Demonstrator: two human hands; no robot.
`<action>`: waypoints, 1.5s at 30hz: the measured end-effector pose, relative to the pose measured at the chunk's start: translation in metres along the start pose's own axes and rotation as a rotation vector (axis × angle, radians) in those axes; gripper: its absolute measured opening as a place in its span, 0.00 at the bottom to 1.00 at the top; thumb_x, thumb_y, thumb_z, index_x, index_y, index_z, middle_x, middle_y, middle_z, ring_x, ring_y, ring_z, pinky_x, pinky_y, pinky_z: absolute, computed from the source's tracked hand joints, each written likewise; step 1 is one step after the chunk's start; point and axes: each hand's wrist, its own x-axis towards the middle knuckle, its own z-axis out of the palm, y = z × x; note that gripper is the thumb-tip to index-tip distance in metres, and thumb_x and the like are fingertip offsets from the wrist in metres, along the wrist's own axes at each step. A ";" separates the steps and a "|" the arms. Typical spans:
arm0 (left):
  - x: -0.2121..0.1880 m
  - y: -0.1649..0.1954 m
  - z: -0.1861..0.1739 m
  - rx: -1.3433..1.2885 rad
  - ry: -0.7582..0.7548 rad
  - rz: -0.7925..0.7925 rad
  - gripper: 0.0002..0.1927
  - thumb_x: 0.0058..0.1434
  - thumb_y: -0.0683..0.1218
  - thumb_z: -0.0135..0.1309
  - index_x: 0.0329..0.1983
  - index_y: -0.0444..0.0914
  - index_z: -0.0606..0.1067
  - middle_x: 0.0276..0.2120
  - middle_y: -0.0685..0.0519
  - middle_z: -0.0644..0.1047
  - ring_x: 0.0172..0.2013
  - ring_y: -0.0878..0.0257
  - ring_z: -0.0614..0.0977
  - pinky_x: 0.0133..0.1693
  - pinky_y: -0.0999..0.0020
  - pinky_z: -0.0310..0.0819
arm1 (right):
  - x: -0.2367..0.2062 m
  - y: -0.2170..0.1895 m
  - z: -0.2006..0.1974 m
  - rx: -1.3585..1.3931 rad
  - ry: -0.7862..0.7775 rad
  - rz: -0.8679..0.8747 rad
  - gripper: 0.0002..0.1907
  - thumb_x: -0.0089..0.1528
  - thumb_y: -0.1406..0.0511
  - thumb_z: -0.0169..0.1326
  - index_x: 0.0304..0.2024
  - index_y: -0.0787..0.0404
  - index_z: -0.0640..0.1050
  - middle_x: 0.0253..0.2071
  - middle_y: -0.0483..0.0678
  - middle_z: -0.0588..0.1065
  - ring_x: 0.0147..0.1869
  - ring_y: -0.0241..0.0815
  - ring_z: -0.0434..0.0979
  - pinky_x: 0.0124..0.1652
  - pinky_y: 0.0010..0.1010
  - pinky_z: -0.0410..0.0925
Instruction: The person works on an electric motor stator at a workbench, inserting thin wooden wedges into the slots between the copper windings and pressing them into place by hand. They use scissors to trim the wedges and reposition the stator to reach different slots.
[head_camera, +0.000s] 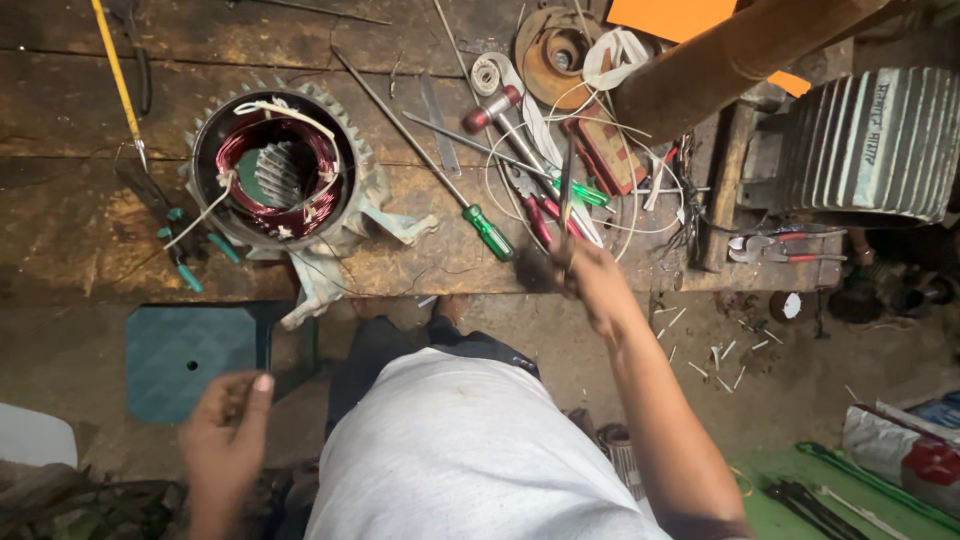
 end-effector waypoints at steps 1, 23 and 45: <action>0.002 0.005 0.002 -0.009 -0.021 0.013 0.11 0.68 0.49 0.59 0.45 0.36 0.79 0.31 0.55 0.80 0.32 0.72 0.75 0.38 0.74 0.70 | -0.008 0.003 -0.003 -0.277 0.017 -0.074 0.12 0.63 0.57 0.59 0.39 0.60 0.81 0.28 0.44 0.76 0.31 0.36 0.72 0.31 0.28 0.65; -0.002 0.066 0.009 0.029 -0.108 0.268 0.10 0.63 0.47 0.61 0.41 0.35 0.80 0.35 0.50 0.81 0.34 0.62 0.83 0.39 0.68 0.75 | 0.080 -0.104 0.030 -1.186 0.417 -0.880 0.06 0.53 0.62 0.64 0.31 0.56 0.85 0.42 0.55 0.81 0.40 0.59 0.80 0.39 0.47 0.71; 0.032 0.215 0.100 0.038 -0.492 0.694 0.19 0.68 0.50 0.53 0.58 0.38 0.71 0.45 0.43 0.79 0.42 0.45 0.84 0.41 0.54 0.78 | -0.025 -0.060 0.052 0.687 -0.134 -0.190 0.07 0.70 0.63 0.55 0.46 0.59 0.77 0.43 0.47 0.80 0.41 0.36 0.80 0.42 0.25 0.74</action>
